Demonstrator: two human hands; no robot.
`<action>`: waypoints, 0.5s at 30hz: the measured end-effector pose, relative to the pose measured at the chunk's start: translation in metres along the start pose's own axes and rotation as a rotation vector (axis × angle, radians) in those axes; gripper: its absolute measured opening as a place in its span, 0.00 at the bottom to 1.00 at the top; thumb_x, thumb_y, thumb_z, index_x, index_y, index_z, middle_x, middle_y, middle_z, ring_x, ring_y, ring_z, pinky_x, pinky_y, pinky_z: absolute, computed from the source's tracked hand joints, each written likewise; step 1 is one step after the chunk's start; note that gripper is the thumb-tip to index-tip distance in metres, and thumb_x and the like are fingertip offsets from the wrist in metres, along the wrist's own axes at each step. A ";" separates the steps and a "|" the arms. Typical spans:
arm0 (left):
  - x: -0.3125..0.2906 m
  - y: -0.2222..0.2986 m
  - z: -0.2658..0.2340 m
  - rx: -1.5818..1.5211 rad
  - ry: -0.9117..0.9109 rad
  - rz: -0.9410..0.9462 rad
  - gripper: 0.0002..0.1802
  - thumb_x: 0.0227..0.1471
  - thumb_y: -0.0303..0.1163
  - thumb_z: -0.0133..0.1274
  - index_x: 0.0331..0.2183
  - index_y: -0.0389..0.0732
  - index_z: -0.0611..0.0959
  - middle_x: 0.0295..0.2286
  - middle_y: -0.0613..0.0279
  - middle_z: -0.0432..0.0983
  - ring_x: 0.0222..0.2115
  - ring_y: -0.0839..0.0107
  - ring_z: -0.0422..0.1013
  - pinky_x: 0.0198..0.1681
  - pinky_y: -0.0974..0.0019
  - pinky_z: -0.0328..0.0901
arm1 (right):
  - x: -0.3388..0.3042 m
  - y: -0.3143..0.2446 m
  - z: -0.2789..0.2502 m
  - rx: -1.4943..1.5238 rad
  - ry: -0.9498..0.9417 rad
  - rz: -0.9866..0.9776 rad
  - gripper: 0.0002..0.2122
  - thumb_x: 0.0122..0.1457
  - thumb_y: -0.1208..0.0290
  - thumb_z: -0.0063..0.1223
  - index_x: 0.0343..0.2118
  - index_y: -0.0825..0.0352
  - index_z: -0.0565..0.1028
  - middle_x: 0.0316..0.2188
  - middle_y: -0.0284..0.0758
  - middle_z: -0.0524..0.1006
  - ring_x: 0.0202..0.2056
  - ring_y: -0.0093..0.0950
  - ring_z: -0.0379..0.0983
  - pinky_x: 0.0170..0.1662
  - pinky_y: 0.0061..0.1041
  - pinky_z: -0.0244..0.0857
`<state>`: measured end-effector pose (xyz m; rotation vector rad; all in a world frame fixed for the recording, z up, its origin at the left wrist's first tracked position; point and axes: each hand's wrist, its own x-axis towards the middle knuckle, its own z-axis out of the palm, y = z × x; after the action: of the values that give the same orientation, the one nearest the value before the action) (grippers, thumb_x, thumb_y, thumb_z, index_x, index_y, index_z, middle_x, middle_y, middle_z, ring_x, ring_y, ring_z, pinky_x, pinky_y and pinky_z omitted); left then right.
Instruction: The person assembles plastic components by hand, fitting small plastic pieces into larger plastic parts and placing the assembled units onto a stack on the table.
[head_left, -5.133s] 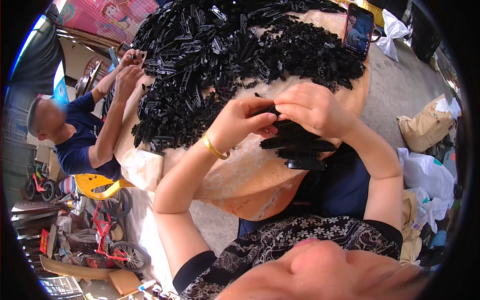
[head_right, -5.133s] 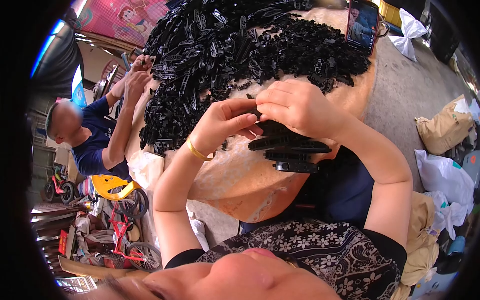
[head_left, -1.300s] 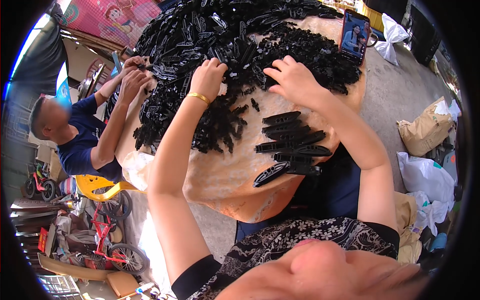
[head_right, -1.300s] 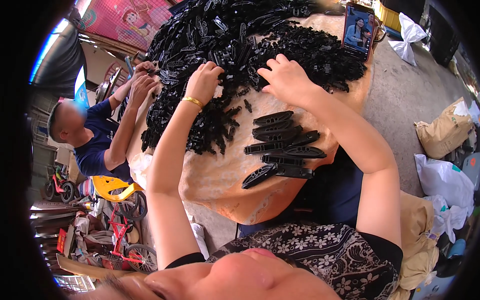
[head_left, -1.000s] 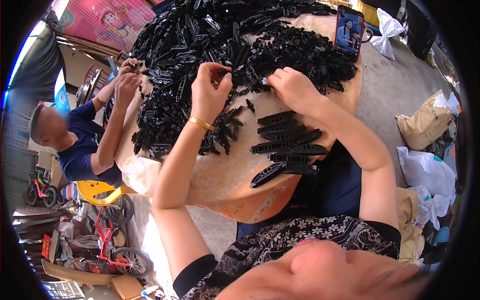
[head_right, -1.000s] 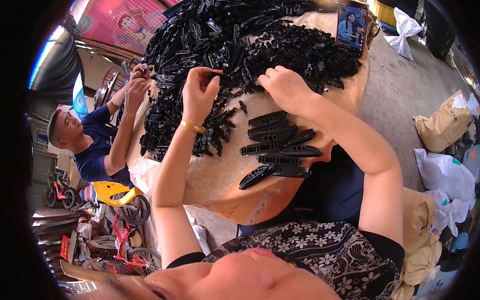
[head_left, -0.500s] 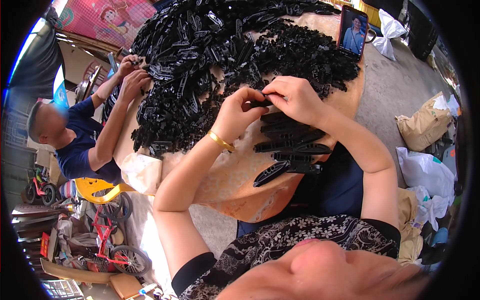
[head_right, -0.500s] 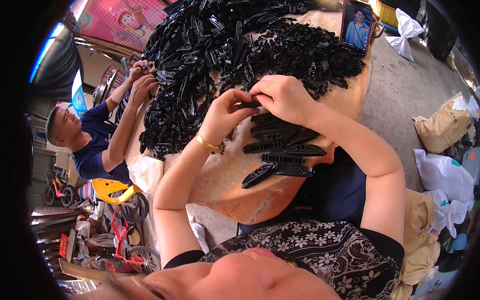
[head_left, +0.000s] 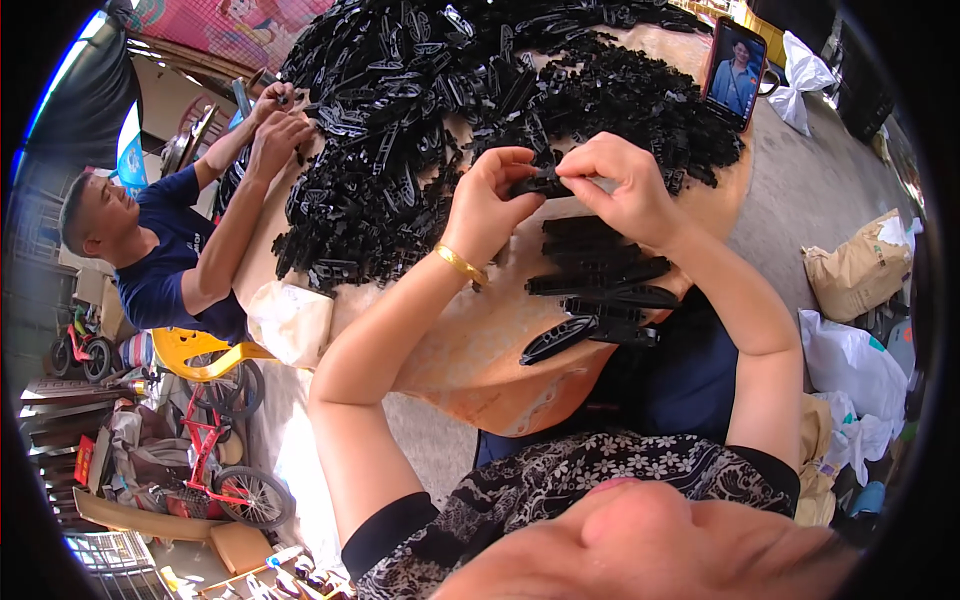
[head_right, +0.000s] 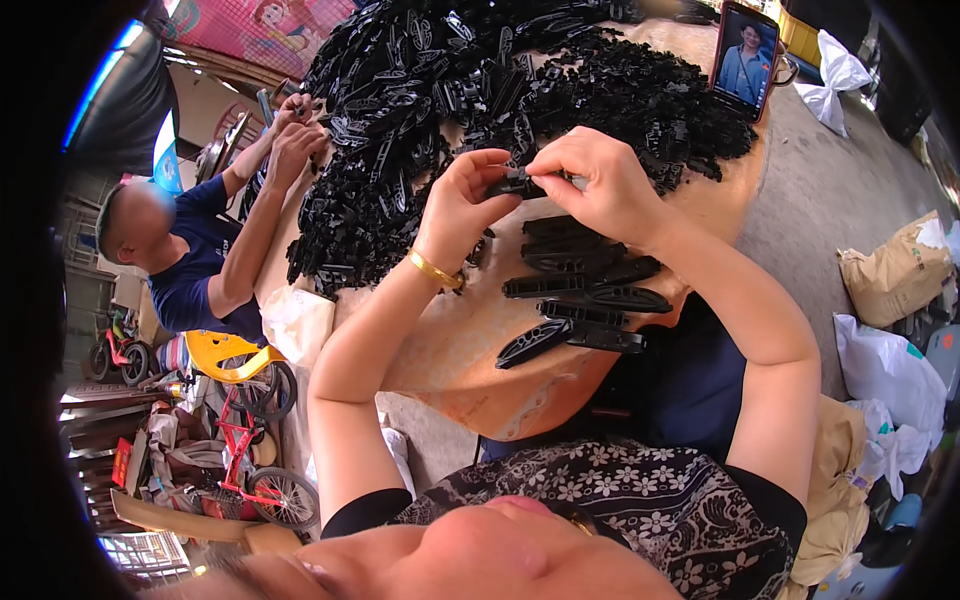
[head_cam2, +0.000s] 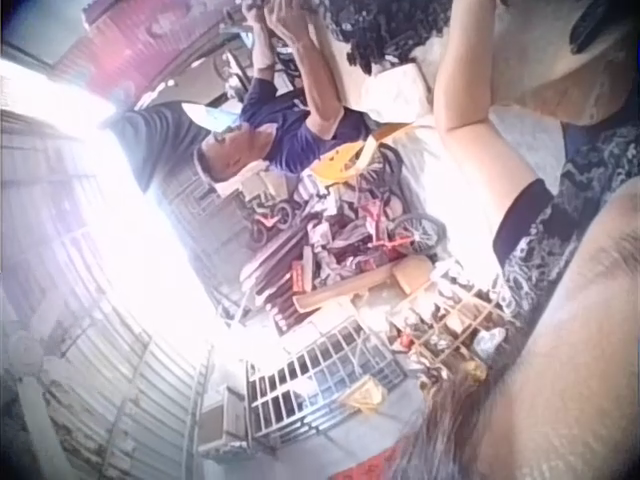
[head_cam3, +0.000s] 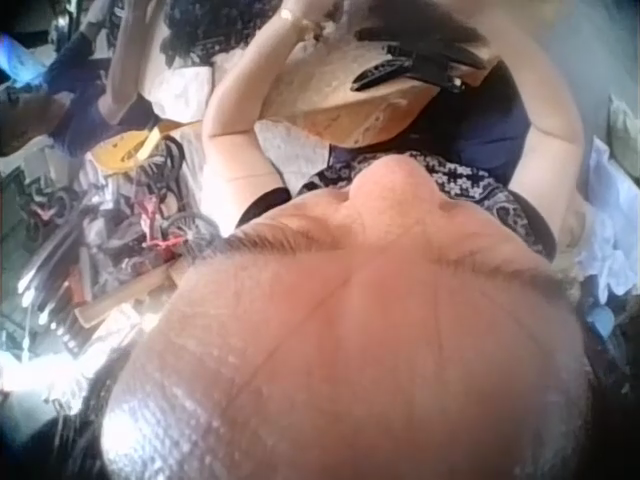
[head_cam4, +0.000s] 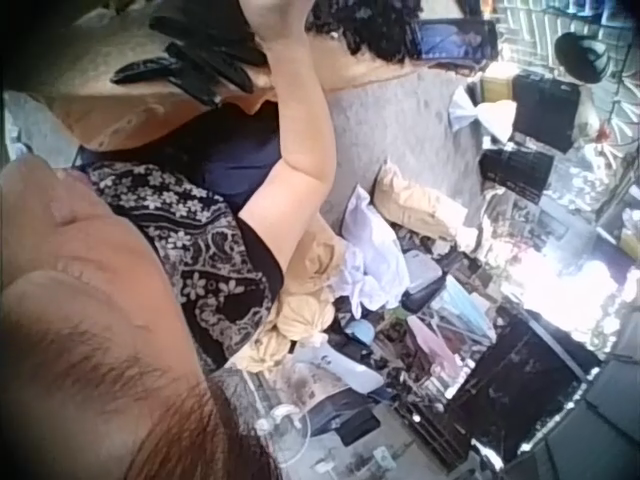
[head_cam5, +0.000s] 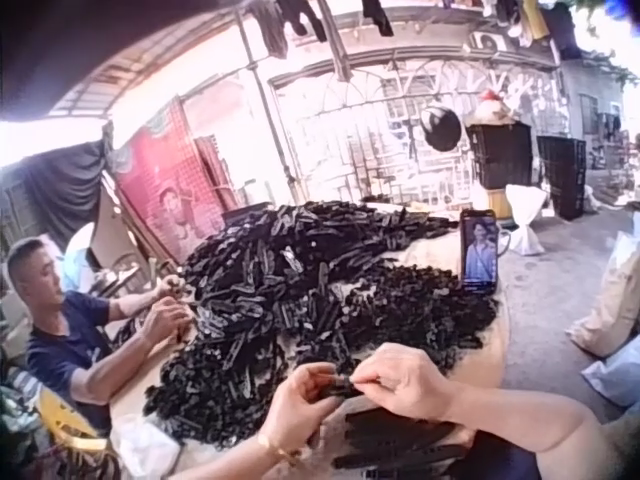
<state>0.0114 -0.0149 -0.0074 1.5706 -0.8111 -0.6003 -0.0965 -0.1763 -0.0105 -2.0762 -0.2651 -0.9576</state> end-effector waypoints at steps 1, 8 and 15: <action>0.000 0.000 -0.002 -0.018 -0.025 -0.014 0.28 0.42 0.16 0.56 0.47 0.34 0.69 0.40 0.58 0.71 0.41 0.75 0.68 0.45 0.73 0.66 | 0.000 0.001 0.000 -0.046 -0.015 -0.064 0.06 0.44 0.81 0.57 0.27 0.67 0.76 0.25 0.33 0.76 0.29 0.31 0.71 0.32 0.25 0.67; -0.001 0.003 -0.002 -0.102 -0.007 -0.043 0.27 0.42 0.15 0.56 0.46 0.34 0.69 0.39 0.60 0.72 0.40 0.76 0.68 0.45 0.73 0.65 | 0.002 0.003 -0.002 -0.201 -0.032 -0.181 0.06 0.45 0.81 0.57 0.27 0.67 0.76 0.26 0.34 0.77 0.29 0.30 0.71 0.32 0.24 0.67; -0.002 0.003 -0.002 -0.511 -0.088 -0.137 0.24 0.51 0.23 0.52 0.51 0.39 0.68 0.38 0.61 0.73 0.37 0.74 0.70 0.44 0.69 0.66 | -0.004 -0.003 0.002 0.215 -0.012 0.243 0.04 0.49 0.82 0.53 0.29 0.69 0.76 0.26 0.33 0.76 0.27 0.21 0.71 0.29 0.17 0.65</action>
<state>0.0113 -0.0123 -0.0042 1.1397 -0.5580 -0.9022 -0.0996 -0.1723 -0.0120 -1.8676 -0.1123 -0.7369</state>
